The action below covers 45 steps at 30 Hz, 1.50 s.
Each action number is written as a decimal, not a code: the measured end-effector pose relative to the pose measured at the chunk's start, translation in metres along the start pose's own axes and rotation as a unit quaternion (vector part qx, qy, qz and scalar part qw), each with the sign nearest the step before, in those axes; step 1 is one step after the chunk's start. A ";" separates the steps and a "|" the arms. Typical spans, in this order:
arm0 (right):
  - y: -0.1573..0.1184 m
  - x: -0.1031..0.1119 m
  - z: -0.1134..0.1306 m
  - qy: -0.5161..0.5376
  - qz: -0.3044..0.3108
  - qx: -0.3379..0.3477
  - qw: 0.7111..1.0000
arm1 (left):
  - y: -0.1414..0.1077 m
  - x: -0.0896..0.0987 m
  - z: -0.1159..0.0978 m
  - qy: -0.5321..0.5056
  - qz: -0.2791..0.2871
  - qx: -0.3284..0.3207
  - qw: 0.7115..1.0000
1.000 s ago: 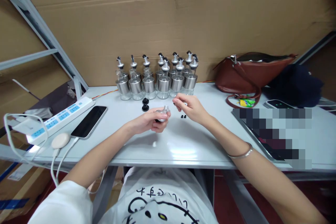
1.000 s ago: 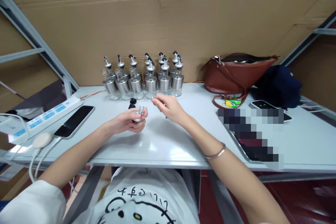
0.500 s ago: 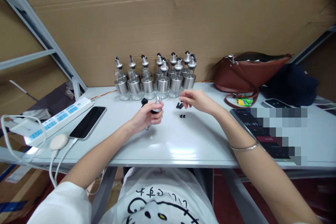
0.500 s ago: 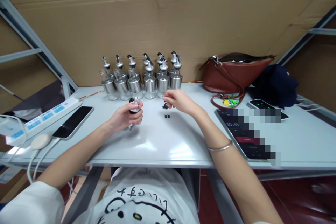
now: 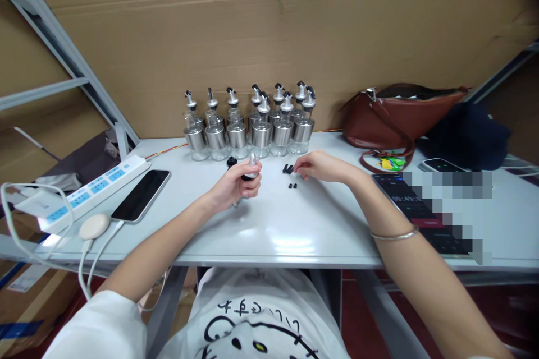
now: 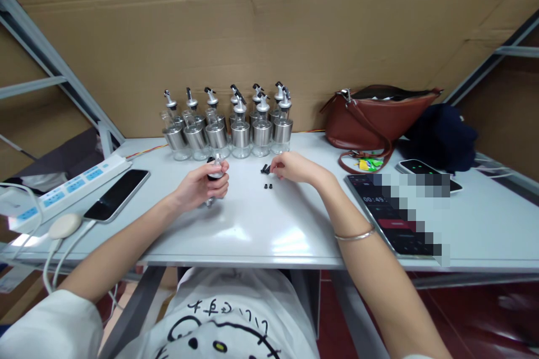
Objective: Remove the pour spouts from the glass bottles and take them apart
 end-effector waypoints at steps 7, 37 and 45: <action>-0.002 -0.003 -0.003 0.001 0.028 -0.013 1.000 | 0.000 0.000 0.000 -0.001 0.000 0.001 1.000; 0.002 -0.021 0.006 -0.024 0.067 0.009 0.997 | 0.002 0.001 0.001 0.005 -0.027 0.016 0.999; 0.001 -0.022 0.009 -0.037 0.061 0.016 0.997 | 0.001 0.000 0.001 0.011 -0.030 0.017 0.999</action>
Point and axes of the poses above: each hand's wrist, its own y-axis towards the middle knuckle, its own x-axis out of the back of the hand, z = x × y, the point moved 6 cm from there along y, towards the middle knuckle, and after that the axes turned 9 degrees about y, right-handed, at the moved point
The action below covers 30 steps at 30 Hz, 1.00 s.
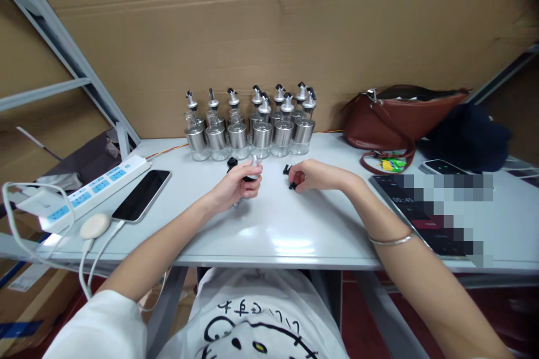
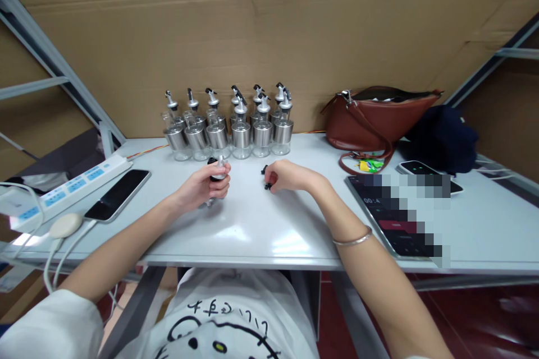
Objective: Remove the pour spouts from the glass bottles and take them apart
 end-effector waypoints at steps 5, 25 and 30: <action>0.000 -0.002 0.004 -0.009 -0.004 0.018 1.000 | 0.000 0.000 0.001 0.001 -0.001 0.001 1.000; 0.004 -0.007 0.005 -0.008 -0.012 0.024 1.000 | 0.000 -0.001 0.001 0.007 -0.012 0.003 1.000; 0.004 -0.005 0.006 -0.014 -0.021 0.022 0.999 | 0.000 -0.002 -0.001 0.008 -0.012 0.003 1.000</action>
Point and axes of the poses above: each hand's wrist, its own y-axis towards the middle knuckle, its own x-axis out of the back of the hand, z = x × y, the point moved 6 cm from there along y, towards the middle knuckle, and after that the axes turned 9 degrees about y, right-handed, at the moved point
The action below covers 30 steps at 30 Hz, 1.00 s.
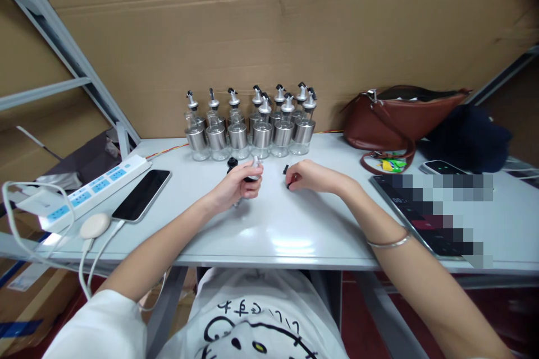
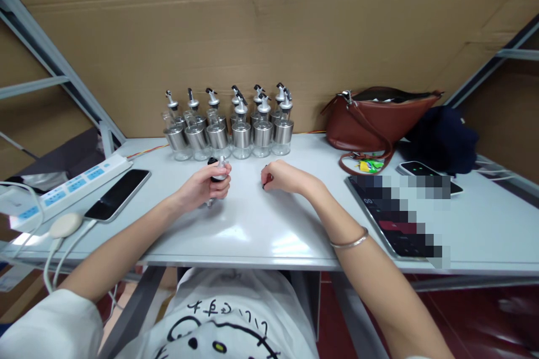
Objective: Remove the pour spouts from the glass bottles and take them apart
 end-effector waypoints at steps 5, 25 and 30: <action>0.000 0.006 -0.004 -0.013 -0.023 -0.002 1.000 | -0.001 0.000 0.000 0.001 0.001 -0.001 1.000; 0.000 0.009 -0.014 -0.043 -0.029 -0.029 0.998 | -0.001 0.000 0.000 0.001 0.001 0.002 1.000; -0.001 0.009 -0.015 -0.032 -0.016 -0.030 0.999 | -0.001 0.001 0.000 0.004 0.004 0.002 1.000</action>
Point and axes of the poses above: each hand's wrist, its own y-axis towards the middle knuckle, its own x-axis out of the back of the hand, z = x × y, the point moved 6 cm from there along y, towards the middle knuckle, and after that the axes turned 9 degrees about y, right-handed, at the moved point
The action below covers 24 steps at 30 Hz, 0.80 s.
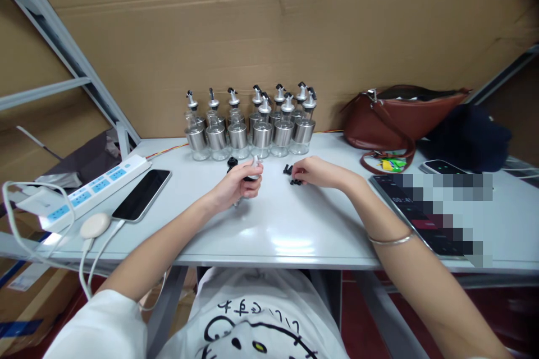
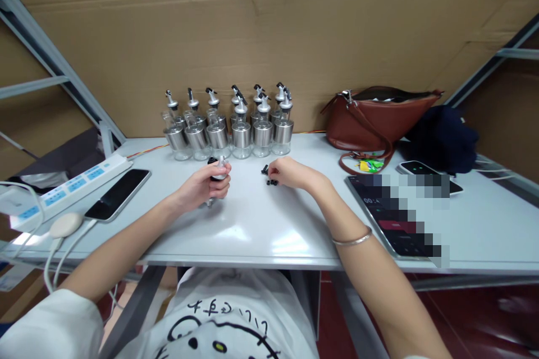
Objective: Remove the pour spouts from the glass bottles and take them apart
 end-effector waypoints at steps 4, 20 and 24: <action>-0.001 0.002 0.001 0.008 0.000 -0.005 1.000 | 0.000 0.000 0.000 0.001 0.002 -0.001 1.000; -0.002 0.003 0.004 0.042 -0.005 -0.009 0.999 | 0.000 0.000 0.002 0.004 -0.001 0.003 1.000; -0.004 0.005 0.006 0.049 -0.013 0.002 0.999 | 0.000 -0.001 0.001 0.007 -0.001 0.002 1.000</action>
Point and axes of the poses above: each hand's wrist, its own y-axis towards the middle knuckle, its own x-axis out of the back of the hand, z = x × y, the point moved 6 cm from there along y, towards the middle knuckle, and after that the axes turned 9 degrees about y, right-handed, at the moved point
